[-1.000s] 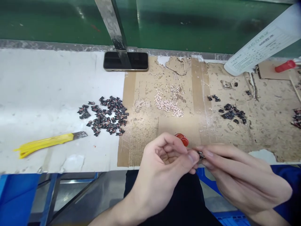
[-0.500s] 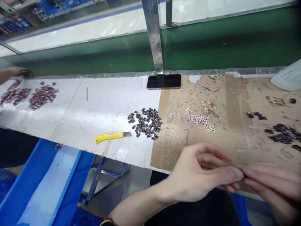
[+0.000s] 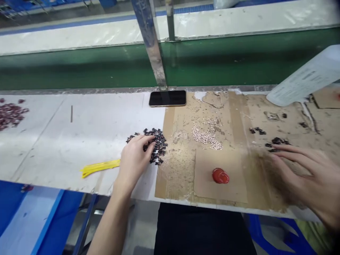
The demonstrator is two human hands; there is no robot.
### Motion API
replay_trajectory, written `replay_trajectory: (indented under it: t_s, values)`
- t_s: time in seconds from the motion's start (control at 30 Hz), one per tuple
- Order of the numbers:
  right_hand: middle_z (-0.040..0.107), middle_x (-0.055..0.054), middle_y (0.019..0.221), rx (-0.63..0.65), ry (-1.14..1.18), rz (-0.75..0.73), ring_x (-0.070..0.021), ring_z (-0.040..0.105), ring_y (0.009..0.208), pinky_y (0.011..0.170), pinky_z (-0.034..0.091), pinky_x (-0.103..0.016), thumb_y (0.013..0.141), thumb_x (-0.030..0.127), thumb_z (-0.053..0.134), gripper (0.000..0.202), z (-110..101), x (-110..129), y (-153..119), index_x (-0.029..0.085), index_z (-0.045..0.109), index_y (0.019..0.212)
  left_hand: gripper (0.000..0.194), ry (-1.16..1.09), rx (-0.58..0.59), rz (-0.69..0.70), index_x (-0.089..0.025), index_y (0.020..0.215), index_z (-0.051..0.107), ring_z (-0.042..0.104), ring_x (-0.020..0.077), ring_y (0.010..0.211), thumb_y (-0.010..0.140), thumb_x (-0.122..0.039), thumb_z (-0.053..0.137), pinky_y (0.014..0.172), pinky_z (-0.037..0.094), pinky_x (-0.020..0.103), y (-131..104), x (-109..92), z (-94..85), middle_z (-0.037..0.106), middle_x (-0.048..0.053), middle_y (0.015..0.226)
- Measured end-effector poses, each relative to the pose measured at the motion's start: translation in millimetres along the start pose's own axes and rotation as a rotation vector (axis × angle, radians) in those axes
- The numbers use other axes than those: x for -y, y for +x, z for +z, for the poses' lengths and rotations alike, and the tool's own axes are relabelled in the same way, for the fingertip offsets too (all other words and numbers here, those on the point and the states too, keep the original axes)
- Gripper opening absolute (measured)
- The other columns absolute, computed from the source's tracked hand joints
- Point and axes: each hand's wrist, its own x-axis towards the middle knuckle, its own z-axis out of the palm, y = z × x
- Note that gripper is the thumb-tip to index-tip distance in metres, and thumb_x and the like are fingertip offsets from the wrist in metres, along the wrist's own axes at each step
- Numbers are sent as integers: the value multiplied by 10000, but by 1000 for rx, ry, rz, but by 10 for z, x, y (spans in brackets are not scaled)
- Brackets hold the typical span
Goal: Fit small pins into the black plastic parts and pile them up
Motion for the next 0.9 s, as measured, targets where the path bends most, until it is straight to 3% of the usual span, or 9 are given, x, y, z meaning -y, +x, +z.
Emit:
replay_trajectory:
  t_s: [0.1,0.17,0.27,0.37,0.5,0.73,0.83,0.9]
  values:
    - [816,-74,1101,154,37,-130,-283,762,1021,955,592,-448,1024,263,623,128,232,392,292,260,746,1059,176,-14,1,-10,-210,972,789,699,310,856,872,-275,659,855,514,466,0,-42,3,785,89,916]
    - [803,-72,1179,262,58,-179,-262,746,1067,937,602,-423,1043,237,591,195,447,597,461,231,746,1162,119,-44,-10,-24,-217,915,764,686,282,802,850,-273,681,818,514,435,11,-55,-2,769,64,852]
    - [793,-81,1198,367,73,-214,-255,738,1044,872,610,-406,1043,224,601,185,719,776,631,203,771,1114,65,-141,-63,-58,-219,871,733,682,237,756,838,-270,710,789,534,391,-12,-70,-7,745,35,801]
    - [799,-99,1136,416,77,-225,-264,737,980,814,601,-412,1025,184,605,190,861,824,703,193,794,1018,147,-316,-143,-114,-207,950,715,710,202,749,868,-327,734,714,581,332,-119,-122,6,749,33,861]
    - [807,-104,1006,433,100,-196,-261,740,882,750,580,-406,995,101,583,253,904,822,732,182,810,921,242,-557,-180,-158,-199,1061,772,726,162,702,875,-351,793,658,625,273,-318,-266,44,766,25,879]
    - [843,-67,955,343,261,-23,-270,779,874,794,622,-449,955,127,644,214,847,842,763,215,837,927,63,-833,-149,-151,-199,840,827,778,149,816,877,-251,826,755,661,213,-503,-545,186,810,37,919]
    - [856,-46,974,268,375,119,-240,810,874,826,668,-419,952,192,711,138,718,832,730,241,840,957,87,-913,-138,-173,-204,965,825,793,141,740,883,-231,837,732,683,217,-545,-702,268,811,20,859]
    - [859,-34,945,243,453,208,-214,825,828,786,694,-369,952,281,763,83,593,834,679,255,832,991,176,-951,-116,-174,-220,1057,828,810,140,779,882,-205,838,756,694,217,-579,-832,308,821,35,989]
